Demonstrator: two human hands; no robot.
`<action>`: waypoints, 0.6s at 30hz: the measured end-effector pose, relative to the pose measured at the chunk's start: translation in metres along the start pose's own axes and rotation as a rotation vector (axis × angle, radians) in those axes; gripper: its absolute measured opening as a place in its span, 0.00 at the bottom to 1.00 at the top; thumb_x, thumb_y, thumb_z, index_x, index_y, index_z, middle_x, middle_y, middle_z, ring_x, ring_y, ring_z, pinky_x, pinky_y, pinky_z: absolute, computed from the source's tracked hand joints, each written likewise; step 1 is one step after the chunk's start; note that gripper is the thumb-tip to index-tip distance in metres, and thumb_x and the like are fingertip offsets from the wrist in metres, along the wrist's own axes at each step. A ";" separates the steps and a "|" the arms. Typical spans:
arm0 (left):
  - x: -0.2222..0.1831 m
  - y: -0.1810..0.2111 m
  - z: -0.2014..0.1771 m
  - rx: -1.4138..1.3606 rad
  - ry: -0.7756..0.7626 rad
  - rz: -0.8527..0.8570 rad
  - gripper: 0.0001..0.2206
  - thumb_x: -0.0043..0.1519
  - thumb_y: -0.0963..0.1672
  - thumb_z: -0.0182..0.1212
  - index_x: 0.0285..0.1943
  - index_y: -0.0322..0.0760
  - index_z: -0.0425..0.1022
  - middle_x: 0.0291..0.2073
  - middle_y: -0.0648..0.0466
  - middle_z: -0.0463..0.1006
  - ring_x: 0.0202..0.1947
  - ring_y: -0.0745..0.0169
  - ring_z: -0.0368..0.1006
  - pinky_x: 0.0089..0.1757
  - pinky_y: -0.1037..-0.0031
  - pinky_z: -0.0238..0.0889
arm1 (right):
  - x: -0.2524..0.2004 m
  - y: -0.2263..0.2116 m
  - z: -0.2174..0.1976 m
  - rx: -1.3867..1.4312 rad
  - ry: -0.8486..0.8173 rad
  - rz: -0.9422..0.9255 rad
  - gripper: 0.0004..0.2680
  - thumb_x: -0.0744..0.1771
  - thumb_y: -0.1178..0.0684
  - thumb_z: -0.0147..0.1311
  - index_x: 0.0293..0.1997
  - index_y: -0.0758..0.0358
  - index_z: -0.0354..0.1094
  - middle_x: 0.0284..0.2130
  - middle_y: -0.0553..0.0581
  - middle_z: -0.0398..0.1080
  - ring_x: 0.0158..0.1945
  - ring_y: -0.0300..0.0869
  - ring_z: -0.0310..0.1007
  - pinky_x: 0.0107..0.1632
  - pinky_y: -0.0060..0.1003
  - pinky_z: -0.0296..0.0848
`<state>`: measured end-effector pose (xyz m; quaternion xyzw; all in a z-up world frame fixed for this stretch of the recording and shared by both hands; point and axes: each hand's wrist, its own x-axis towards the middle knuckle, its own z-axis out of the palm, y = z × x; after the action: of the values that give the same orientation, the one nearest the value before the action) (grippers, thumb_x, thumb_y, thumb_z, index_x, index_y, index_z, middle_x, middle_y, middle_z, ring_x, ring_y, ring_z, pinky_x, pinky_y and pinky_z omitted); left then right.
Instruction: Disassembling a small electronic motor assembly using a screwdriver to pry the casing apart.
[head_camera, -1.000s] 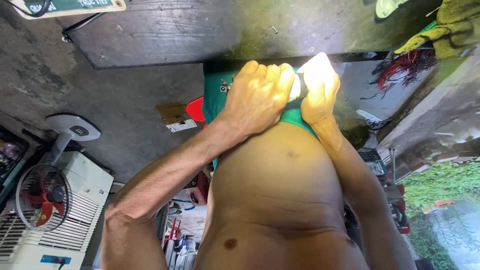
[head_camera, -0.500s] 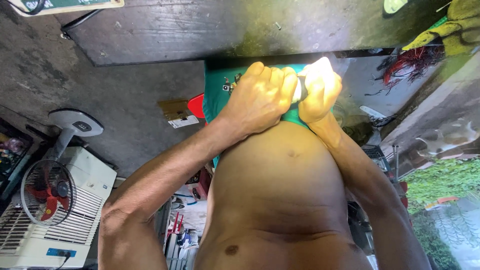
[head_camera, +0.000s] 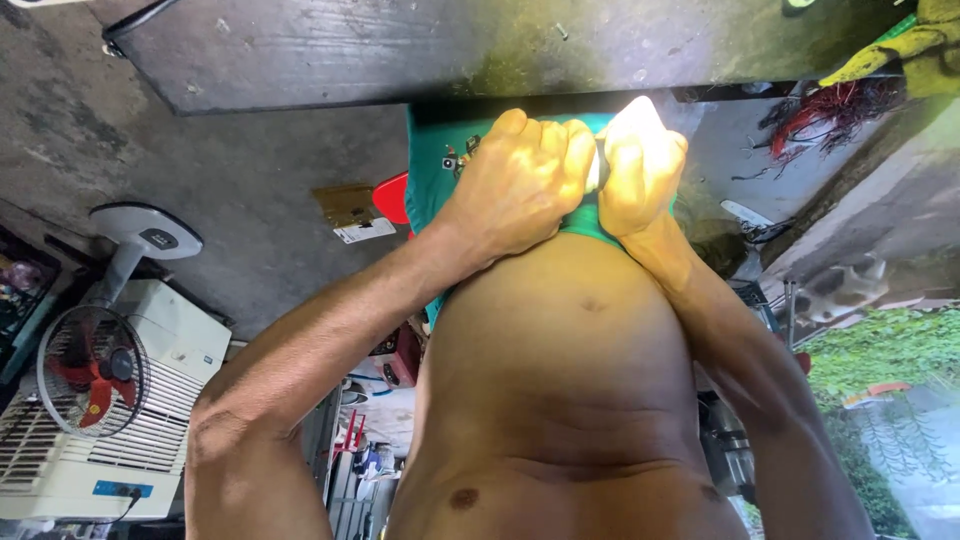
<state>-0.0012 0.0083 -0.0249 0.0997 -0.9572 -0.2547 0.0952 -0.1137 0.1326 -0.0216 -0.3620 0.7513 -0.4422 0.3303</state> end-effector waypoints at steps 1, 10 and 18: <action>-0.001 0.000 0.001 0.000 0.001 -0.001 0.06 0.57 0.39 0.47 0.31 0.36 0.71 0.19 0.51 0.66 0.19 0.53 0.66 0.31 0.64 0.57 | -0.002 0.003 0.001 -0.001 -0.001 -0.001 0.07 0.66 0.65 0.40 0.26 0.76 0.59 0.28 0.69 0.63 0.28 0.49 0.54 0.33 0.41 0.59; -0.011 0.003 0.008 -0.143 -0.052 -0.076 0.10 0.48 0.43 0.60 0.35 0.34 0.71 0.20 0.51 0.67 0.20 0.52 0.69 0.32 0.64 0.59 | -0.014 0.020 0.009 0.161 0.065 0.068 0.08 0.66 0.64 0.40 0.24 0.74 0.59 0.28 0.69 0.66 0.30 0.49 0.58 0.37 0.41 0.63; 0.008 0.004 -0.012 -0.131 -0.130 -0.183 0.06 0.58 0.42 0.59 0.39 0.34 0.70 0.26 0.49 0.72 0.23 0.53 0.66 0.35 0.67 0.60 | -0.008 0.026 0.012 0.199 0.162 0.075 0.07 0.65 0.64 0.40 0.26 0.76 0.60 0.32 0.69 0.66 0.34 0.49 0.57 0.40 0.41 0.61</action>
<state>-0.0069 0.0044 -0.0112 0.1633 -0.9295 -0.3303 0.0156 -0.1058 0.1429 -0.0484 -0.2620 0.7411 -0.5294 0.3191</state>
